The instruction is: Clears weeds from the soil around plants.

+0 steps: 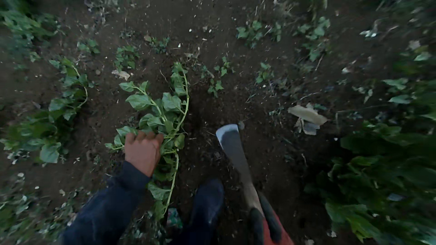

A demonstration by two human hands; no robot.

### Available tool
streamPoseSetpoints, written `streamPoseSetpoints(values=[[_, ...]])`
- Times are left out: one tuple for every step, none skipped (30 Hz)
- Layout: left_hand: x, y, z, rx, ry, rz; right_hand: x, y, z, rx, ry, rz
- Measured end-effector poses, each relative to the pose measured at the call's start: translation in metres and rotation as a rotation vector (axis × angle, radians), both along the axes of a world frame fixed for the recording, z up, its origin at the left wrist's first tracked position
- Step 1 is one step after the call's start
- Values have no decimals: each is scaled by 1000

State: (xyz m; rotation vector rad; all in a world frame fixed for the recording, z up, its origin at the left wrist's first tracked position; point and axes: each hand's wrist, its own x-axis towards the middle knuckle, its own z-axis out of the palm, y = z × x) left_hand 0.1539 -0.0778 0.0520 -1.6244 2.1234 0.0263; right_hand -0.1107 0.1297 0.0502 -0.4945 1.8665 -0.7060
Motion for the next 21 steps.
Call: streamPoseSetpoints(values=[[-4,0,1,-7,7,-11,3,-32,-16,-22,78,41],[-8,0,1,-13,8,-21,9,-74,-37,-37,127,81],[-12,1,1,-22,10,-36,17,-121,-59,-27,118,108],[-17,3,1,-22,12,-43,27,-165,-77,3,78,132],[-21,4,-1,-42,18,-61,36,-200,-87,23,26,141],[-23,4,-2,-68,24,-87,44,-221,-89,30,-26,131],[-23,6,-3,-88,32,-113,49,-225,-88,20,-72,101],[-21,8,-4,-110,40,-137,53,-212,-87,7,-87,68],[-20,10,-5,-135,59,-157,53,-189,-82,-11,-75,55],[-21,13,-8,-160,94,-176,49,-159,-74,-33,-31,68],[-24,15,-11,-179,132,-191,43,-127,-64,-54,36,98],[-27,18,-14,-199,161,-205,38,-99,-56,-67,102,131],[-31,21,-17,-218,188,-215,36,-81,-53,-62,130,155],[-35,25,-18,-225,204,-220,38,-74,-55,-46,140,175],[-39,28,-19,-218,215,-225,44,-83,-62,-29,124,191],[-45,31,-18,-206,230,-236,52,-106,-73,-1,74,195],[-52,33,-15,-202,268,-265,60,-136,-85,22,-11,190],[-61,36,-8,-190,341,-315,66,-166,-97,30,-120,169],[-70,41,4,-166,454,-380,68,-188,-105,17,-213,146],[-76,46,20,-121,600,-457,69,-197,-108,1,-272,125],[-79,50,39,-29,780,-519,68,-191,-107,-12,-299,103]])
